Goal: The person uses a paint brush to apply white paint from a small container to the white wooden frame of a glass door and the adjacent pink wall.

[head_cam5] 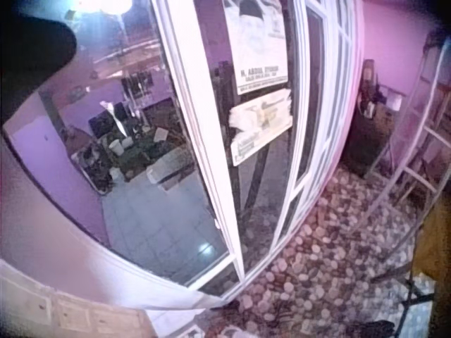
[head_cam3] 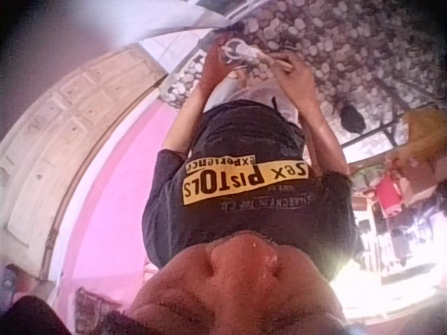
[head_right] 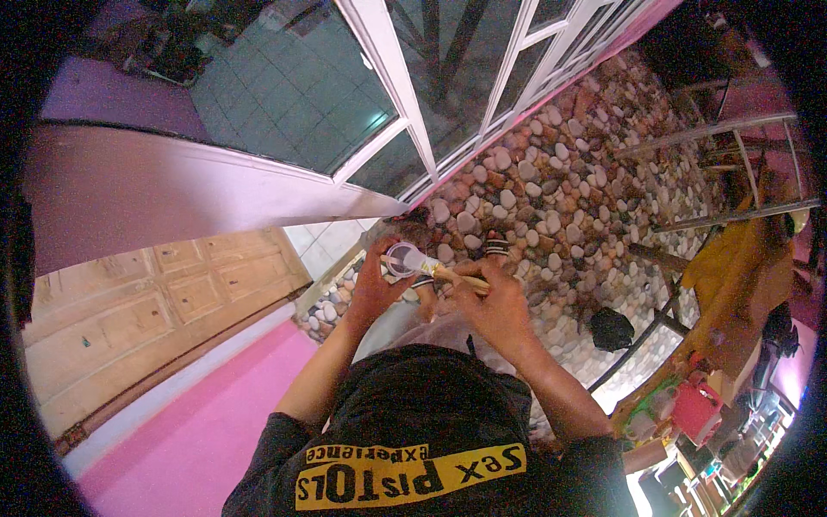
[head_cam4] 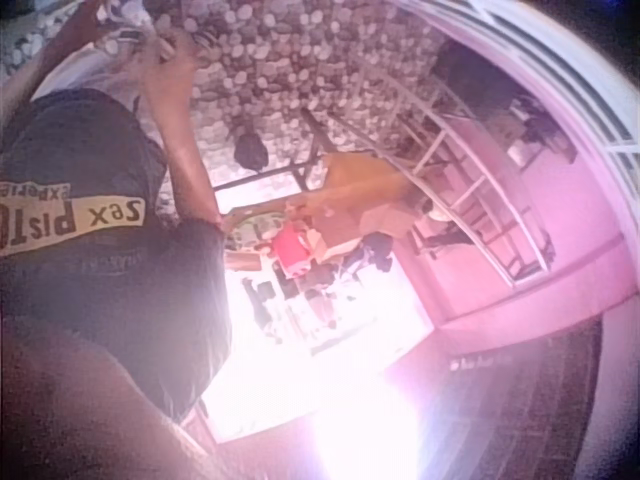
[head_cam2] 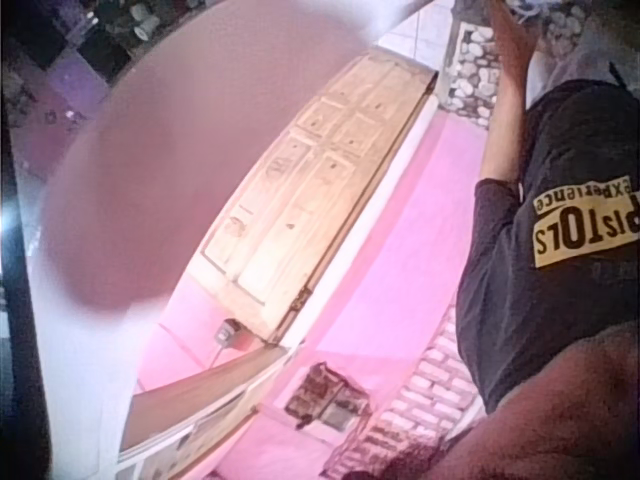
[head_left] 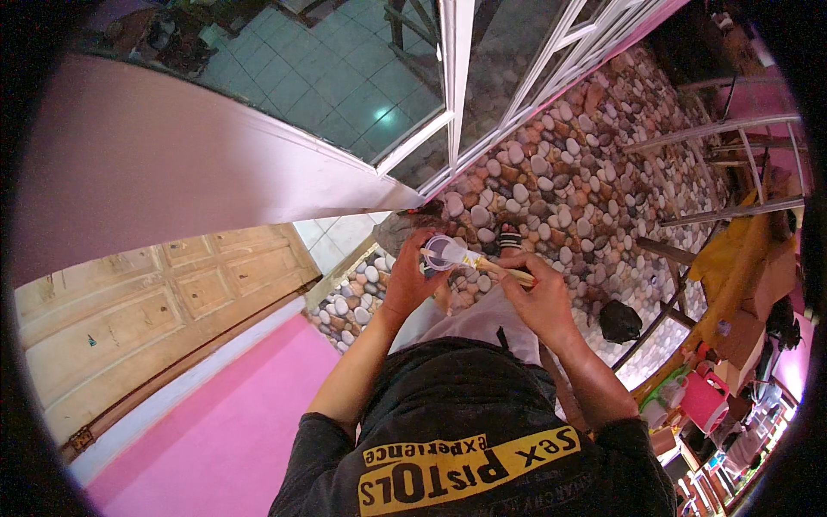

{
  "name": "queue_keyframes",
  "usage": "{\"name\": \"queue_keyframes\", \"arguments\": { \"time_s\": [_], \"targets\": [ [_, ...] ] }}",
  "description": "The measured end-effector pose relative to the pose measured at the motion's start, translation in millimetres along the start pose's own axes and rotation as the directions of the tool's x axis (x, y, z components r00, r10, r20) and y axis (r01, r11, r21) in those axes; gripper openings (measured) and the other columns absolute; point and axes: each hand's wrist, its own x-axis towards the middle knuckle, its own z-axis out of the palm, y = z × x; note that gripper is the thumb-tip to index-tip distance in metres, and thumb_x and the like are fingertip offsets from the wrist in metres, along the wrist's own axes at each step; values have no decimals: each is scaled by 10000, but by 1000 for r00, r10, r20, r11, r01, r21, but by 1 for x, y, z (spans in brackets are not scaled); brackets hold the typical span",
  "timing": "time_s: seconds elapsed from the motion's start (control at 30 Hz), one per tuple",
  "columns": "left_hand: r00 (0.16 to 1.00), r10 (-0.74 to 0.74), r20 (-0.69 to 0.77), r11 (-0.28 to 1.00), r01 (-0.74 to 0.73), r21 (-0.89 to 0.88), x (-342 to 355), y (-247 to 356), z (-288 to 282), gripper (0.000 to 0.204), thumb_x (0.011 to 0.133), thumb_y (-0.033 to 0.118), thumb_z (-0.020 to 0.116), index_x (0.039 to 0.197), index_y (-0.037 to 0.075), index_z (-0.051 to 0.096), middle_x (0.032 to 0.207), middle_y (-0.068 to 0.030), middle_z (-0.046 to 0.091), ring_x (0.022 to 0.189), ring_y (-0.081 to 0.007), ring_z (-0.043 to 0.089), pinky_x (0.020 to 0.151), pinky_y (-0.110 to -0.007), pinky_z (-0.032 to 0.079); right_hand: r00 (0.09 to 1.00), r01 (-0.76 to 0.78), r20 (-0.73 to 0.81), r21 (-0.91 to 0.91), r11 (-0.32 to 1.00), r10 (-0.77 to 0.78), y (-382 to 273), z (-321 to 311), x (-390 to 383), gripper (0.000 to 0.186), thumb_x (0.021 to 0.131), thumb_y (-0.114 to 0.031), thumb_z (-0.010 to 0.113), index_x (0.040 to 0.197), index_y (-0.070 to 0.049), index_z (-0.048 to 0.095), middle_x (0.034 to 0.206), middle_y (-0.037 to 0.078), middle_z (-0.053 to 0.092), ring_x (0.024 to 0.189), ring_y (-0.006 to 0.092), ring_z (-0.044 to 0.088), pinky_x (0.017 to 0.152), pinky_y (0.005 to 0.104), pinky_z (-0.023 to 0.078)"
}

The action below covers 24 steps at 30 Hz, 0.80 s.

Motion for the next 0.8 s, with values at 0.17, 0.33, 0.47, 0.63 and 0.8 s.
{"name": "queue_keyframes", "arguments": {
  "time_s": [0.17, 0.33, 0.47, 0.63, 0.8],
  "targets": [
    [999, -14, -29, 1000, 13, -17, 2, 0, 3, 735, 757, 152, 890, 1349, 19, 476, 1284, -174, 596, 1198, -317, 602, 1016, -404, 484, 958, -284, 71, 328, 901, 276, 17, 1, 2, 190, 973, -105, 667, 1124, 10, 661, 868, 60, 681, 683, 101, 627, 586, 239, 490],
    [997, 17, -73, 1000, -18, -13, 1, -13, 2, 739, 761, 152, 894, 1358, 28, 476, 1307, -171, 599, 1198, -307, 613, 1014, -405, 500, 948, -312, 115, 504, 806, 295, 39, 10, 9, 172, 985, -102, 645, 1106, 20, 652, 864, 67, 673, 687, 108, 618, 572, 251, 474],
    [995, -47, -88, 998, 51, 38, -16, -27, -6, 743, 764, 189, 899, 1353, 13, 483, 1318, -159, 597, 1199, -296, 611, 1008, -384, 495, 916, -380, 126, 582, 719, 382, 47, 37, 26, 205, 1004, -119, 613, 1144, 30, 626, 876, 69, 657, 713, 102, 605, 571, 253, 460],
    [981, -169, -98, 984, 173, 36, -42, -35, -23, 762, 765, 165, 903, 1364, 28, 454, 1347, -161, 592, 1213, -270, 610, 1011, -391, 506, 904, -382, 195, 768, 514, 381, 65, 96, 57, 233, 1017, -135, 585, 1189, 22, 598, 860, 52, 623, 683, 97, 559, 550, 241, 424],
    [981, -132, -139, 989, 139, 42, -53, -31, -33, 803, 750, 135, 906, 1385, 45, 422, 1382, -182, 573, 1257, -283, 587, 1046, -423, 497, 864, -401, 155, 786, 470, 478, 81, 146, 87, 225, 1016, -151, 592, 1160, 21, 613, 799, 39, 592, 618, 96, 519, 520, 236, 377]
  ]
}}
